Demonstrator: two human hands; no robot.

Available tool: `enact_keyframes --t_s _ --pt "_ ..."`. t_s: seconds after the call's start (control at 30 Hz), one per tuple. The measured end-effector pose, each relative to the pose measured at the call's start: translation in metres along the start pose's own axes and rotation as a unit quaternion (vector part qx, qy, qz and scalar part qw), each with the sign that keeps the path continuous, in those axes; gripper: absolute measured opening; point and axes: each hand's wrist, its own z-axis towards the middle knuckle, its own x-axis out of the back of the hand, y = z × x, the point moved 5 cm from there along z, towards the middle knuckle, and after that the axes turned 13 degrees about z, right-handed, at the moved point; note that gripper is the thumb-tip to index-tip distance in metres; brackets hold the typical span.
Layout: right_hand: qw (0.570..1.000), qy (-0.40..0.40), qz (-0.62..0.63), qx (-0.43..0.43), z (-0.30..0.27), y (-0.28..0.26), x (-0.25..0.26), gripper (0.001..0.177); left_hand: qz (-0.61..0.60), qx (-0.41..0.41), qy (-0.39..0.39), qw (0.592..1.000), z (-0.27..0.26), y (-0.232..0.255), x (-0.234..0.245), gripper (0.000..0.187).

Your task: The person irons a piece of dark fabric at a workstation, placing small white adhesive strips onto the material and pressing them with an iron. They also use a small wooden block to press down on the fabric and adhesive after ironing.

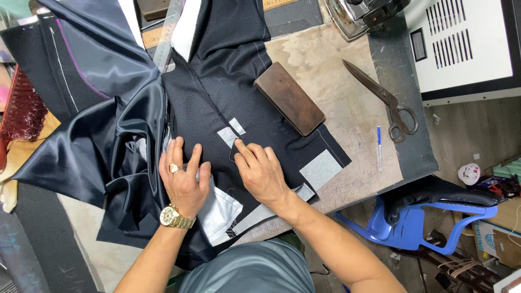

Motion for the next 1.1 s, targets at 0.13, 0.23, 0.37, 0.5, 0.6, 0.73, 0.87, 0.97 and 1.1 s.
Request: enact_keyframes --t_s 0.13,0.23,0.37,0.5,0.6,0.73,0.87,0.97,1.1 --pt "1.000 0.006 0.009 0.003 0.002 0.001 0.005 0.014 -0.004 -0.031 0.009 0.999 0.017 0.017 0.001 0.033" --pt "0.999 0.015 0.042 -0.024 -0.002 0.012 0.005 0.011 -0.066 -0.061 -0.001 0.996 0.025 0.032 -0.002 0.034" --pt "0.995 0.066 0.029 -0.065 0.004 0.029 0.023 0.016 -0.050 -0.074 -0.027 0.996 0.018 0.028 -0.016 0.040" --pt "0.988 0.120 0.082 0.058 0.008 0.005 0.021 0.009 -0.041 -0.081 -0.037 0.995 0.014 0.026 -0.019 0.042" --pt "0.987 0.101 0.121 0.032 -0.002 0.005 0.000 0.012 -0.038 -0.090 -0.042 0.994 0.014 0.024 -0.019 0.043" --pt "0.984 0.101 0.144 -0.018 -0.005 0.007 0.000 0.011 -0.065 -0.087 -0.042 0.993 0.034 0.018 -0.003 0.033" --pt "0.980 0.151 0.097 -0.083 -0.003 0.006 0.001 0.008 -0.106 -0.176 -0.029 0.978 0.083 0.019 -0.001 0.023" --pt "0.984 0.130 0.051 -0.106 -0.017 -0.005 -0.008 0.015 -0.049 -0.284 -0.129 0.949 0.113 0.024 -0.016 0.047" --pt "0.982 0.112 0.030 -0.149 -0.029 -0.015 -0.014 0.025 0.026 -0.365 -0.276 0.889 0.128 0.020 -0.031 0.086"
